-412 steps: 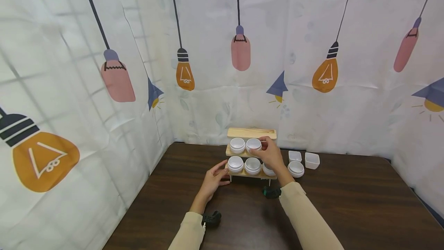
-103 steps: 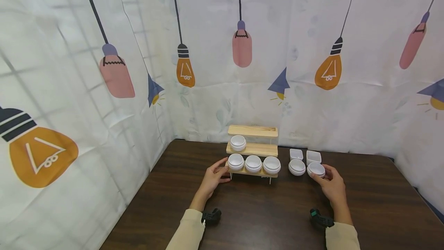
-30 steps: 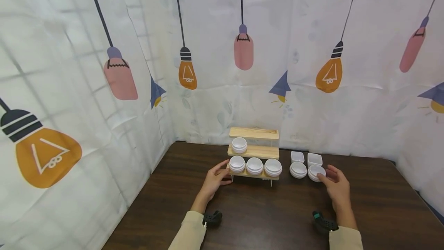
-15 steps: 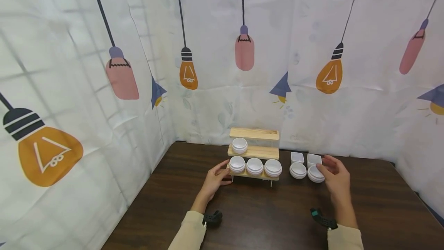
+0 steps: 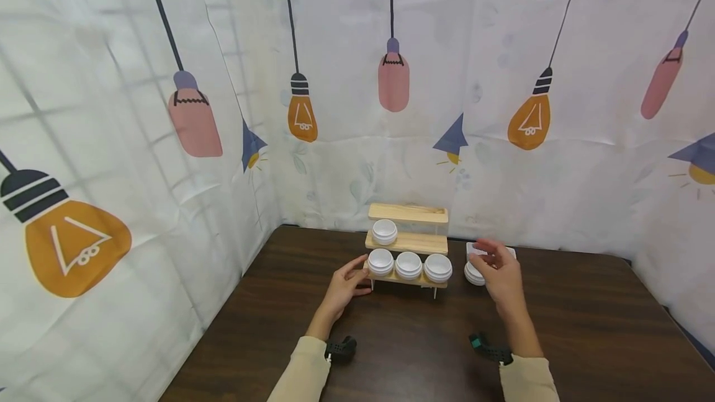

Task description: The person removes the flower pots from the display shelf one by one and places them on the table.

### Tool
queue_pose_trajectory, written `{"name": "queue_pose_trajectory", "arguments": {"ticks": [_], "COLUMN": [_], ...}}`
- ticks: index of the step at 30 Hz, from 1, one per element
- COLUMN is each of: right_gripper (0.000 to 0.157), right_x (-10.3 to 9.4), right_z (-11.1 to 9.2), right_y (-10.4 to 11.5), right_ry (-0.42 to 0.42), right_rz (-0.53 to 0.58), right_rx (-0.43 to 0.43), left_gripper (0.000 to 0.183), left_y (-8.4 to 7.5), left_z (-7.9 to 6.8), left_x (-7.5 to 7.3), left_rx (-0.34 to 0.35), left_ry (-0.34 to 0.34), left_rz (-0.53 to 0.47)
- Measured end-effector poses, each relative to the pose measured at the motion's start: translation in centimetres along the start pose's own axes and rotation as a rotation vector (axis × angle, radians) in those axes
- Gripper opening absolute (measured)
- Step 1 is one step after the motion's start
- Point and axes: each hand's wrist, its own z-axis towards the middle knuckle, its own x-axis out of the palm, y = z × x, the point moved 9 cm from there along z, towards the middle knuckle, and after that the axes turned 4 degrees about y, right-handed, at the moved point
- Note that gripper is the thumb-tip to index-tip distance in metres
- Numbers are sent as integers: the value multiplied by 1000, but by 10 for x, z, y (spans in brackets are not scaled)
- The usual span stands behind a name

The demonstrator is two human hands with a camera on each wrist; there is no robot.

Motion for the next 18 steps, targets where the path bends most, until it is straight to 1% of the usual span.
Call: {"name": "queue_pose_trajectory", "arguments": {"ticks": [5, 8, 13, 18], "right_gripper": [45, 46, 49, 51], "right_x": [31, 47, 72, 93], "right_z": [-6, -7, -3, 8], "right_y": [15, 22, 32, 43], "right_ry": [97, 139, 197, 265], "right_rz": [46, 62, 13, -63], "right_rx": [-78, -104, -117, -127], "left_gripper": [47, 47, 47, 47], "left_y": [-1, -1, -2, -2], "left_z": [0, -1, -1, -1], "left_x": [0, 1, 1, 1], "left_rx": [6, 4, 5, 4], "left_ry": [3, 5, 6, 1], "left_rz": [-2, -2, 0, 4]}}
